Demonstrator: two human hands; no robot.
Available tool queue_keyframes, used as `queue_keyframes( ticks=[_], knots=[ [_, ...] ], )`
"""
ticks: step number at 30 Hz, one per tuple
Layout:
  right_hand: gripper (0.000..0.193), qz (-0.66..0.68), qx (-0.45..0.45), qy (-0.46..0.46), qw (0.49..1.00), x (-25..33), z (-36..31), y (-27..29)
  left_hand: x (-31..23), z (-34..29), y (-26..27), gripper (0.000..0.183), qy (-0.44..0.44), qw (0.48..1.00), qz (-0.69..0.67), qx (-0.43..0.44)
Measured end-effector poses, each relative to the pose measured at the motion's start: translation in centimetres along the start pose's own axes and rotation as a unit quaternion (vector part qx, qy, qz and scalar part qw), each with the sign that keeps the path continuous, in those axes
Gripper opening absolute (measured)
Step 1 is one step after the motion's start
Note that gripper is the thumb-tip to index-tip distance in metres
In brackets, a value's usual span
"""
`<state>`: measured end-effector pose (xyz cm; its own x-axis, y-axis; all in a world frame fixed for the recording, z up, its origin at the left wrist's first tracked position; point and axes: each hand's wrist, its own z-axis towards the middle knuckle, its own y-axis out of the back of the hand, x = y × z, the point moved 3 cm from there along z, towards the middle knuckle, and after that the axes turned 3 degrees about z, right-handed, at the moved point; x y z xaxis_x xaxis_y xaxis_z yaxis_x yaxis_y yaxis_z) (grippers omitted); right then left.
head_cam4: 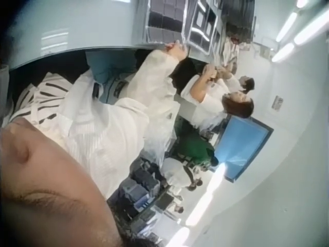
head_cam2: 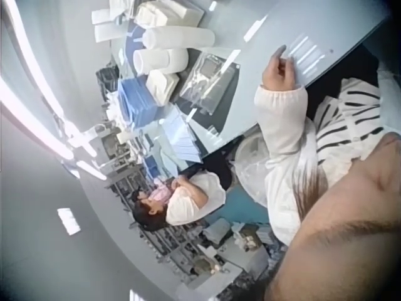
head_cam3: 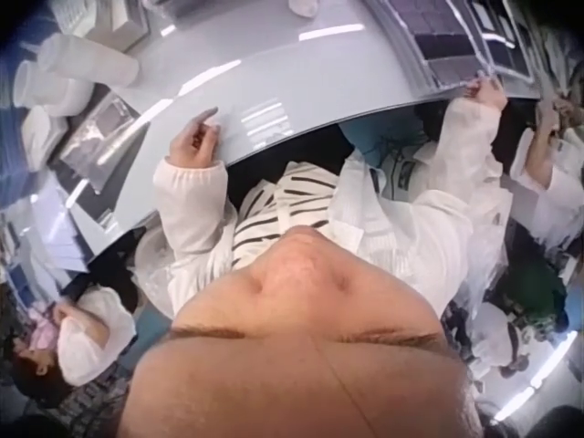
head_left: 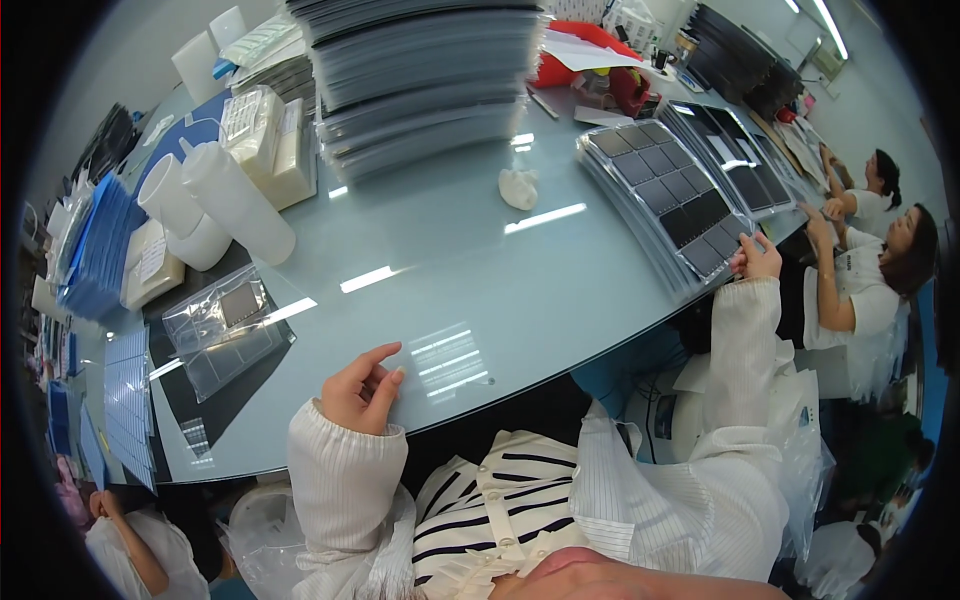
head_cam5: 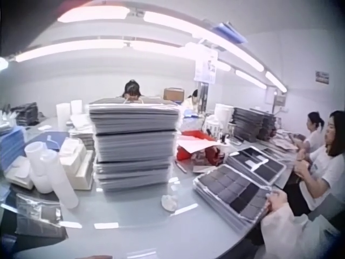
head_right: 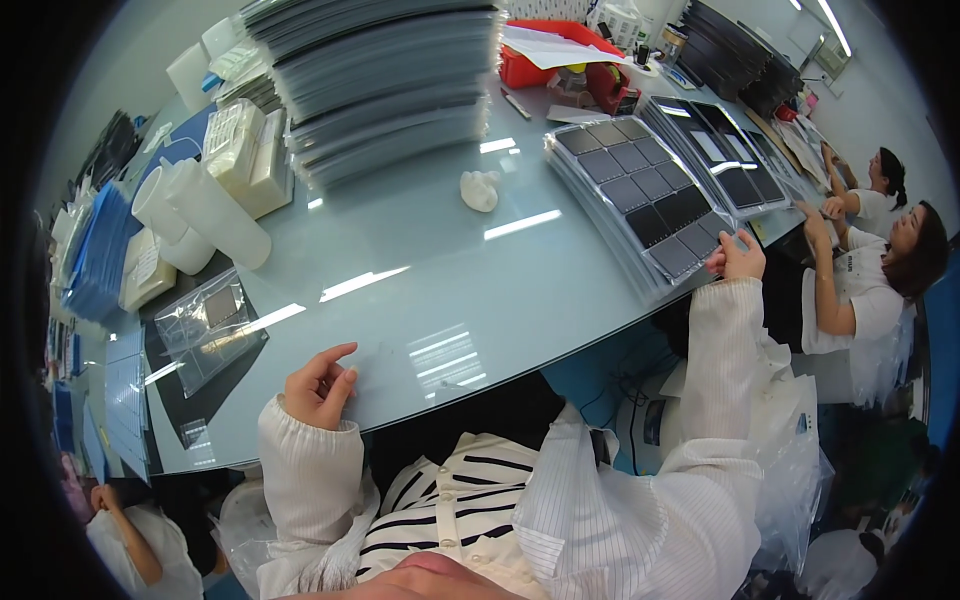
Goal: Inspecting electronic component sheets and cleaning them with a cotton swab and solvent.
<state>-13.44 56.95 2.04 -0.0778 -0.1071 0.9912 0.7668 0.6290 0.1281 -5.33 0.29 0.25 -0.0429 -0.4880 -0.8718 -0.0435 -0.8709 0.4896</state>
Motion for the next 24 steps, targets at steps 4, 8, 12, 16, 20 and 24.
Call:
queue_keyframes(
  ticks=[4, 8, 12, 16, 20, 24],
  knots=[
    [0.051, -0.149, -0.116, 0.151, 0.970, 2.1, -1.1, -0.2, -0.1, -0.2, 0.2, 0.026, 0.007, 1.000, 0.019, 0.007],
    [0.034, -0.173, -0.021, 0.339, 0.924, 9.2, -2.4, -3.0, -0.2, -0.2, 0.1, 0.026, 0.001, 1.000, 0.014, 0.006],
    [0.021, -0.183, 0.059, 0.507, 0.840, 17.6, -7.7, -13.4, -0.3, -0.5, 0.2, 0.026, -0.007, 1.000, 0.021, -0.002],
    [0.021, -0.166, -0.030, 0.751, 0.638, 24.0, -10.6, -24.5, -0.2, -0.5, 0.2, 0.025, -0.012, 1.000, 0.010, -0.008],
    [0.050, -0.052, 0.004, 0.827, 0.560, 28.5, -14.0, -29.9, -0.3, -0.7, 0.4, 0.025, 0.002, 1.000, 0.001, -0.015],
    [0.045, -0.206, 0.227, 0.693, 0.653, 28.8, -12.1, -32.3, -0.5, -0.5, 0.4, 0.027, 0.004, 1.000, 0.026, -0.001]
  ],
)
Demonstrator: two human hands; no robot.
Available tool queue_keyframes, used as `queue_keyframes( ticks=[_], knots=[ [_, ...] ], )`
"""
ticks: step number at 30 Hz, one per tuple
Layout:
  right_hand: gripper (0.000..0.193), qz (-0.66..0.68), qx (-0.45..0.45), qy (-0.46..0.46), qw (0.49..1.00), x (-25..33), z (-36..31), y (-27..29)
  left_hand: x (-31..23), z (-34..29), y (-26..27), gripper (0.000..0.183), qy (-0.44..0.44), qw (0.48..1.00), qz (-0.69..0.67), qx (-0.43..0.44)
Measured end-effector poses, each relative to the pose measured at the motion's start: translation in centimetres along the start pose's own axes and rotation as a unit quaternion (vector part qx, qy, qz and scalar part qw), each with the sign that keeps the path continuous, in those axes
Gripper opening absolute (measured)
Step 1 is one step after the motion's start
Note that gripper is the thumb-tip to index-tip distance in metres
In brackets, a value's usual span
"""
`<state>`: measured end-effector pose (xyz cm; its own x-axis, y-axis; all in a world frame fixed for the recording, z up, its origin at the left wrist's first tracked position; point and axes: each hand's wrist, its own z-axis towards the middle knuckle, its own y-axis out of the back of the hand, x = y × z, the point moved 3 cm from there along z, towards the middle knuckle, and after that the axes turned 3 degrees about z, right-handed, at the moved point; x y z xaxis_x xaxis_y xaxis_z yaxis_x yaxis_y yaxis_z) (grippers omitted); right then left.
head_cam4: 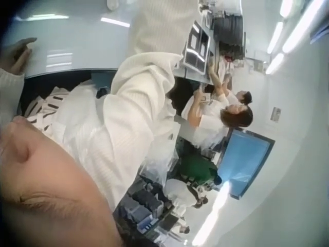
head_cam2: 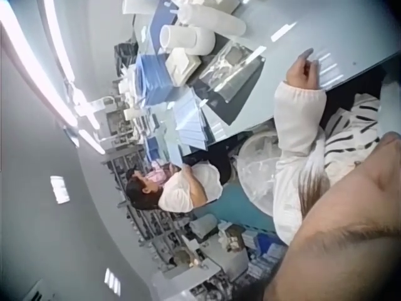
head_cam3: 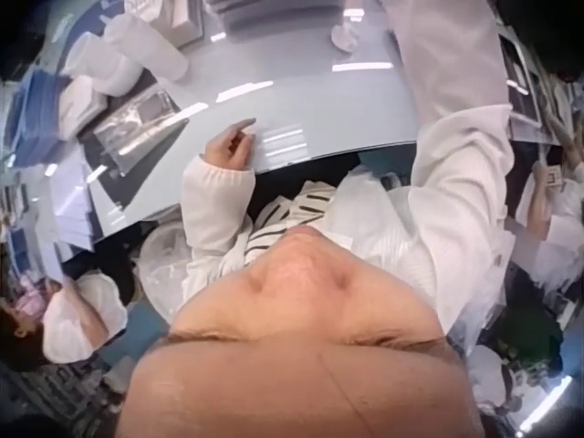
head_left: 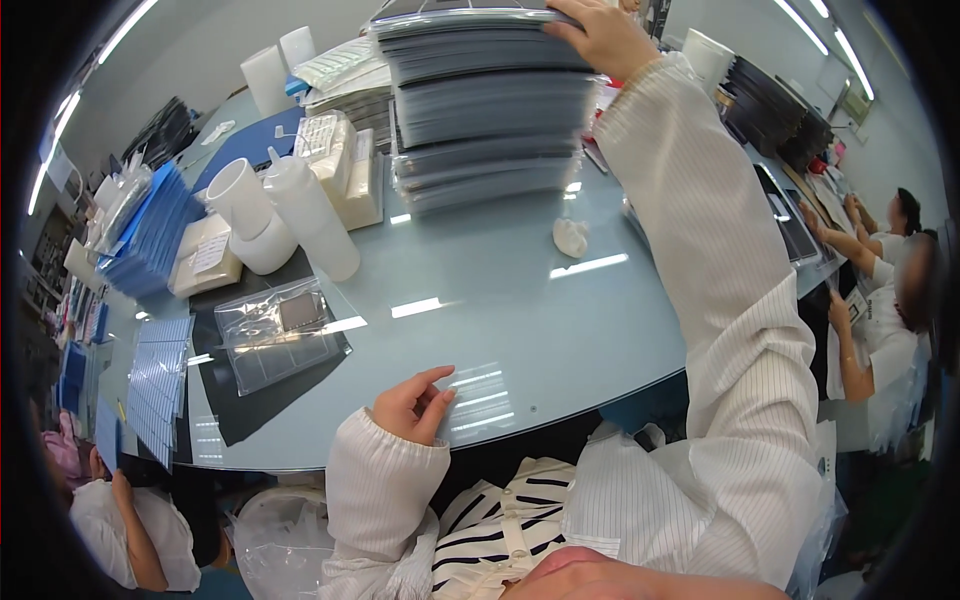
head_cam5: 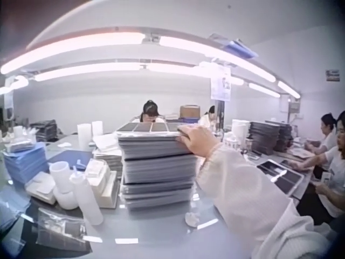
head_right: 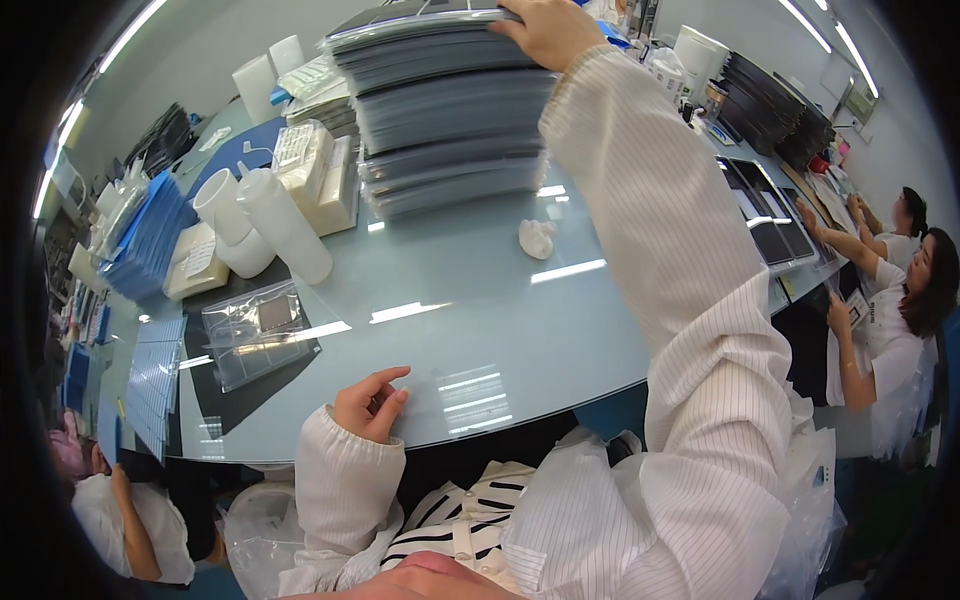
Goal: Inspecting electronic component sheets and cleaning them with a cotton swab and solvent.
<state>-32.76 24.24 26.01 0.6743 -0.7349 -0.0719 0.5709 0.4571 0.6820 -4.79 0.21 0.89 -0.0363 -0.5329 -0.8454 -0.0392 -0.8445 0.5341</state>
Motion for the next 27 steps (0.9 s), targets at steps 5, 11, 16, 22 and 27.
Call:
queue_keyframes(
  ticks=[5, 11, 16, 22, 27],
  knots=[
    [0.019, 0.022, -0.152, 0.143, 0.978, 1.9, -2.1, 1.2, 0.2, -0.1, 0.3, 0.027, -0.007, 1.000, 0.018, 0.006],
    [0.012, -0.016, -0.117, 0.063, 0.991, 0.4, -0.4, 3.5, 0.0, 0.0, -0.2, 0.024, -0.034, 0.999, 0.018, -0.006],
    [0.028, 0.164, -0.125, 0.039, 0.978, 0.2, 1.3, 5.8, 0.1, -0.1, -0.1, 0.024, -0.047, 0.999, 0.018, -0.015],
    [0.018, 0.020, 0.090, -0.136, 0.986, 4.9, 1.6, 6.8, 0.5, -0.3, 0.1, 0.024, -0.034, 0.999, 0.014, -0.019],
    [0.014, 0.002, -0.029, -0.051, 0.998, 0.6, 0.9, 5.6, 0.4, 0.1, -0.1, 0.024, -0.050, 0.999, 0.010, -0.008]
  ],
)
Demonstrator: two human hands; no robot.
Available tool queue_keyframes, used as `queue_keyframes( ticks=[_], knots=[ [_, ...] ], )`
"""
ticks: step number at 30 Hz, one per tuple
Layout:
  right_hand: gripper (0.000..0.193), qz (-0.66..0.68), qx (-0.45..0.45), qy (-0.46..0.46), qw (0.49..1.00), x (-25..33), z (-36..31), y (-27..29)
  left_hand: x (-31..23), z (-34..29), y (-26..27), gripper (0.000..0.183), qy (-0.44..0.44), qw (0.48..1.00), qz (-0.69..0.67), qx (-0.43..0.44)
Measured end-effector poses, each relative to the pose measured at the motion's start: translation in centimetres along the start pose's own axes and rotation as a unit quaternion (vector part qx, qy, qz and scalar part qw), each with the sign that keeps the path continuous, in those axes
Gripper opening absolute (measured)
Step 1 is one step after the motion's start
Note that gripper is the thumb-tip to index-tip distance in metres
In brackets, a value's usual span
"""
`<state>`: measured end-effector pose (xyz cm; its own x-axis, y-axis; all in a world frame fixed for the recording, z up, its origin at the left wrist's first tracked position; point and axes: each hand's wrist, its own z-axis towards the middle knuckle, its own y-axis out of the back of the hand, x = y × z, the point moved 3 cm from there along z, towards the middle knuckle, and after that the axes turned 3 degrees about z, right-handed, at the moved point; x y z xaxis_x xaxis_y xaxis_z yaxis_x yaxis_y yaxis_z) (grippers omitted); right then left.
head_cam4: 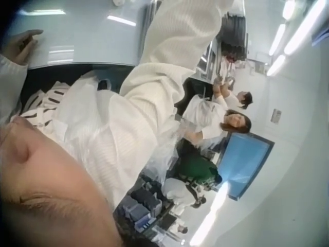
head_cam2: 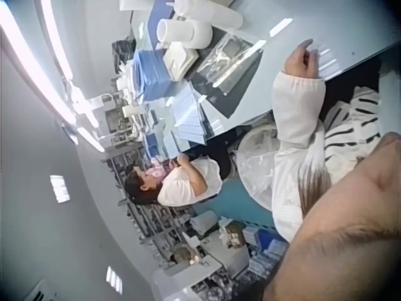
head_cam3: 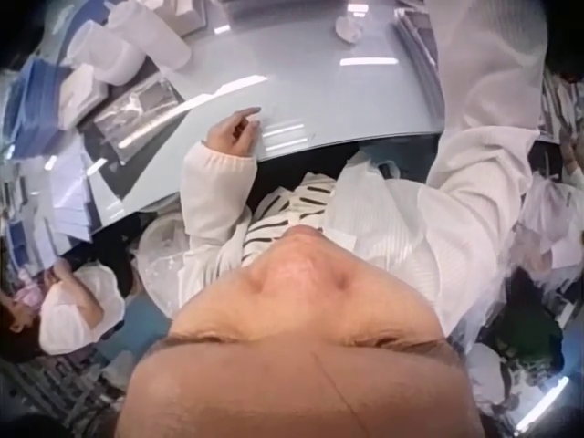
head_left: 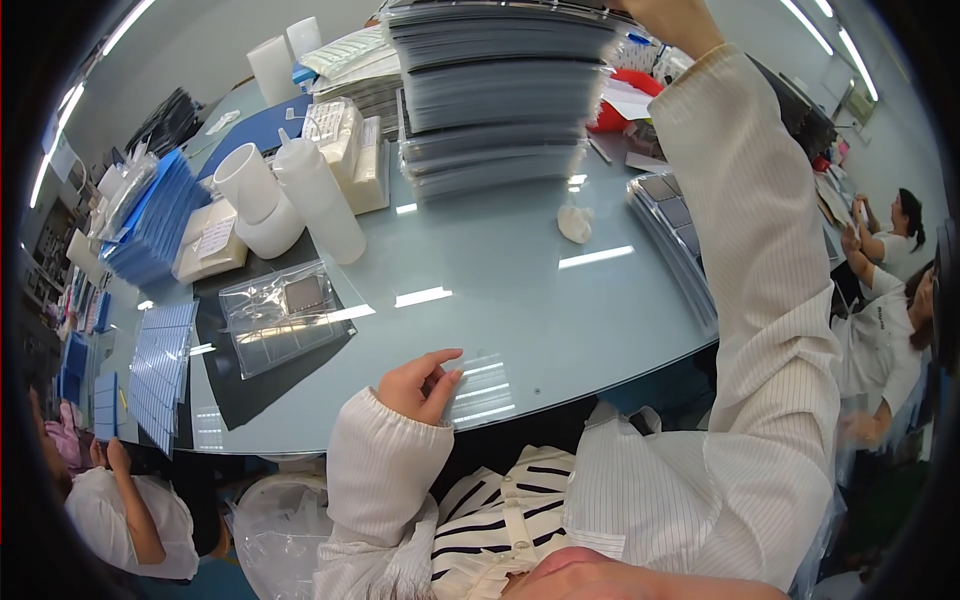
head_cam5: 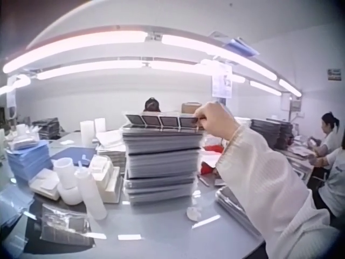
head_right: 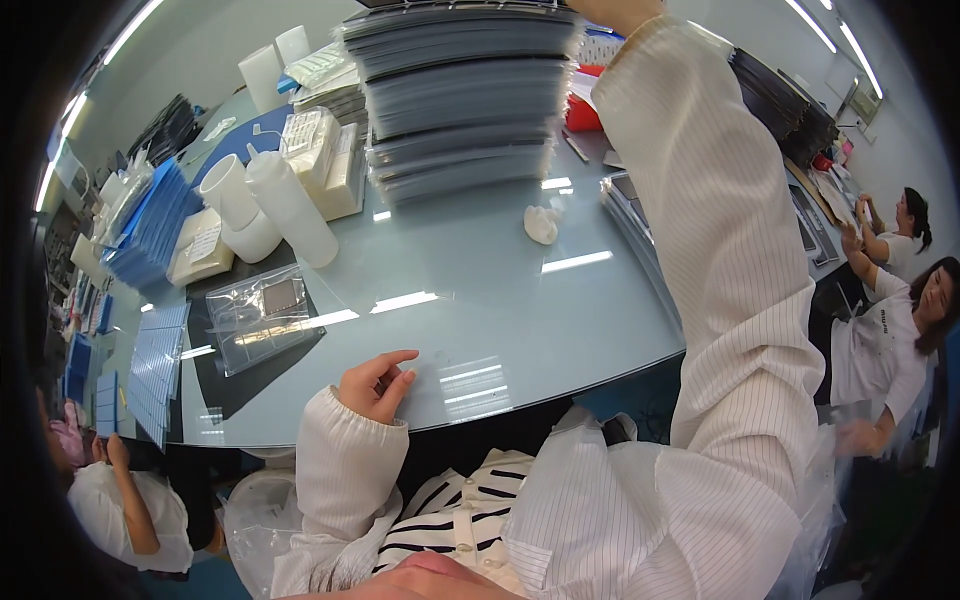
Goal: Inspecting electronic component sheets and cleaning them with a cotton swab and solvent.
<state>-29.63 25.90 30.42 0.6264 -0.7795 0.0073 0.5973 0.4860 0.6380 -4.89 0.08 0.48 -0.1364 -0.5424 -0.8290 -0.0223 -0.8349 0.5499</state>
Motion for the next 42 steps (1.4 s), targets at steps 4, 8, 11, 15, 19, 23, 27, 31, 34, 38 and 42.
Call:
queue_keyframes(
  ticks=[4, 8, 11, 15, 19, 23, 27, 31, 34, 38, 42],
  knots=[
    [0.016, 0.328, -0.217, 0.253, 0.884, 3.9, -3.0, 1.2, 0.0, 0.0, 0.2, 0.023, 0.011, 1.000, -0.020, 0.005],
    [0.015, 0.014, -0.202, 0.253, 0.946, 8.6, -8.8, 2.1, -0.3, -0.5, 0.4, 0.026, 0.035, 0.999, -0.017, 0.014],
    [0.017, 0.055, -0.174, 0.286, 0.941, 10.0, -12.7, 1.3, 0.0, -0.2, 0.5, 0.027, 0.089, 0.983, -0.160, 0.020],
    [0.014, 0.125, -0.124, 0.287, 0.942, 11.5, -17.6, -0.1, 2.5, 0.3, -0.2, 0.044, 0.009, 0.856, -0.503, 0.121],
    [0.010, 0.184, -0.037, 0.262, 0.946, 13.7, -22.0, -0.9, 1.1, -1.4, -0.8, 0.047, 0.007, 0.775, -0.622, 0.108],
    [0.009, 0.181, -0.055, 0.228, 0.955, 13.6, -25.7, -1.9, 2.3, -3.5, -1.6, 0.044, -0.035, 0.771, -0.635, -0.009],
    [0.017, 0.206, -0.045, 0.137, 0.968, 13.1, -27.8, -3.5, -0.2, -4.5, -0.8, 0.027, 0.036, 0.905, -0.411, -0.102],
    [0.020, 0.374, -0.059, -0.216, 0.900, 12.1, -30.2, -4.8, -1.4, -4.4, -1.1, 0.024, -0.005, 0.916, -0.375, -0.144],
    [0.019, 0.600, 0.080, -0.399, 0.689, 12.0, -31.9, -5.3, -1.6, -4.3, -1.0, 0.023, -0.015, 0.924, -0.347, -0.158],
    [0.009, 0.573, 0.165, -0.370, 0.713, 12.4, -32.5, -4.1, -1.7, -4.2, -0.9, 0.023, 0.010, 0.929, -0.338, -0.150],
    [0.008, 0.556, 0.125, -0.387, 0.725, 12.0, -33.1, -3.3, -2.7, -3.6, -1.3, 0.023, 0.039, 0.943, -0.293, -0.154]
  ],
)
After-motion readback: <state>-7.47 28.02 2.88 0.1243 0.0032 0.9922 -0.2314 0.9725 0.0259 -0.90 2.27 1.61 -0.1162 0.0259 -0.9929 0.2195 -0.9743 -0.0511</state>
